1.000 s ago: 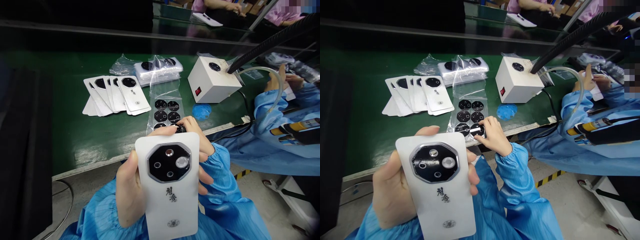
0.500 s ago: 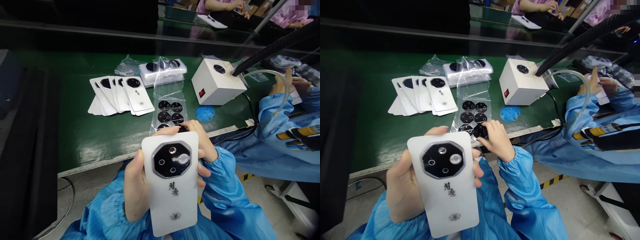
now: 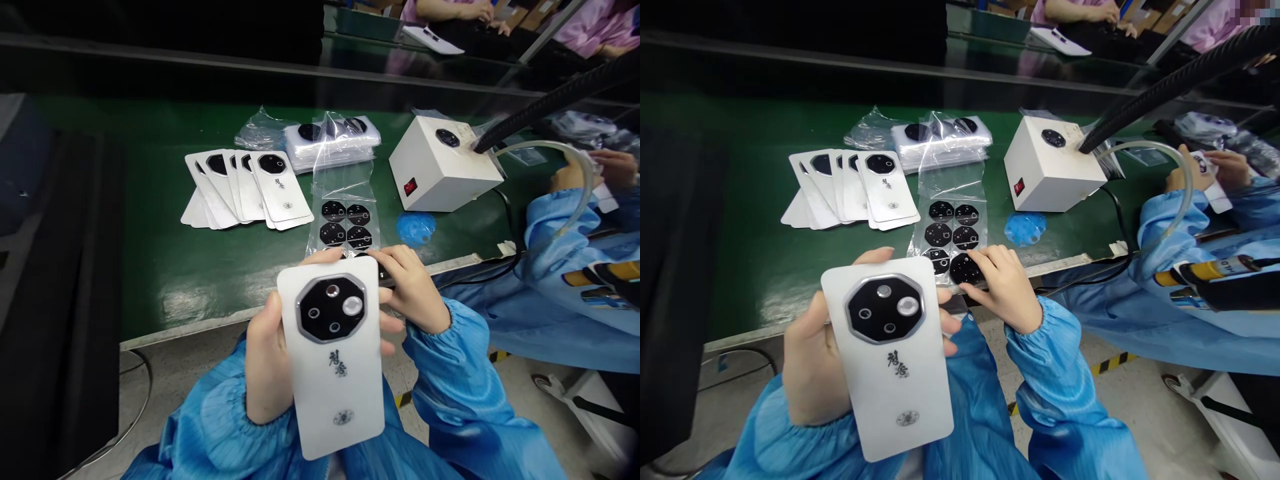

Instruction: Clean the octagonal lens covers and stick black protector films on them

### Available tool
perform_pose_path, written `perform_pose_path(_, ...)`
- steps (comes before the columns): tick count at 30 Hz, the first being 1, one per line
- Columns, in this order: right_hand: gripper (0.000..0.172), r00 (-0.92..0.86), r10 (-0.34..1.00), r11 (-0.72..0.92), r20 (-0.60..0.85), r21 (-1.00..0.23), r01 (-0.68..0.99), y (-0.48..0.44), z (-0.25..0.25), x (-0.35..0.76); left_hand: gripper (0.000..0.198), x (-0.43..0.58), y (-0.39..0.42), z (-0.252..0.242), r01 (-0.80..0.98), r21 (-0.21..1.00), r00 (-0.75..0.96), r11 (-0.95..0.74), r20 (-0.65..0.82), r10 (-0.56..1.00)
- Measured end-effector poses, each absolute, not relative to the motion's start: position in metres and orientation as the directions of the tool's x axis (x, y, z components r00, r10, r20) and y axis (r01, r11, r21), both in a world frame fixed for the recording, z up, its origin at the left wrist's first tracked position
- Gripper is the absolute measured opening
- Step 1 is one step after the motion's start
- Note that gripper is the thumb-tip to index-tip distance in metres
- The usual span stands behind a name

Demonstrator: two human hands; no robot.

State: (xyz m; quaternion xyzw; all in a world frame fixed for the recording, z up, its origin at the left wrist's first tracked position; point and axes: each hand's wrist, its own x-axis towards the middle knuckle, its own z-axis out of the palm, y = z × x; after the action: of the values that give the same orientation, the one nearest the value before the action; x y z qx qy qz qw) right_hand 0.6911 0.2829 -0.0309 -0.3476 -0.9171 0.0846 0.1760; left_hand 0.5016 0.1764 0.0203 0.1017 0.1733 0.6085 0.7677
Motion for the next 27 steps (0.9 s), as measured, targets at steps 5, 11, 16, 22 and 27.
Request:
perform_pose_path(5, 0.047, -0.529, 0.7, 0.712, 0.481, -0.404, 0.575, 0.268, -0.009, 0.696, 0.05, 0.493, 0.179, 0.011, -0.883, 0.37, 0.166, 0.288, -0.328, 0.93)
perform_pose_path(11, 0.055, -0.618, 0.567, 0.822, 0.544, -0.336, 0.46, 0.232, 0.012, 0.663, 0.038, 0.508, 0.176, 0.014, -0.864, 0.445, 0.036, 0.237, -0.414, 0.91)
perform_pose_path(16, 0.059, -0.641, 0.537, 0.838, 0.548, -0.261, 0.478, 0.225, 0.007, 0.652, 0.027, 0.512, 0.173, 0.018, -0.861, 0.458, 0.01, 0.22, -0.418, 0.908)
perform_pose_path(22, 0.055, -0.666, 0.512, 0.853, 0.543, -0.228, 0.469, 0.227, 0.01, 0.654, 0.032, 0.508, 0.17, 0.004, -0.866, 0.443, 0.119, 0.23, -0.263, 0.957)
perform_pose_path(27, 0.045, -0.654, 0.446, 0.883, 0.611, -0.179, 0.434, 0.229, 0.01, 0.652, 0.043, 0.504, 0.168, 0.0, -0.845, 0.476, 0.176, 0.241, -0.179, 0.968)
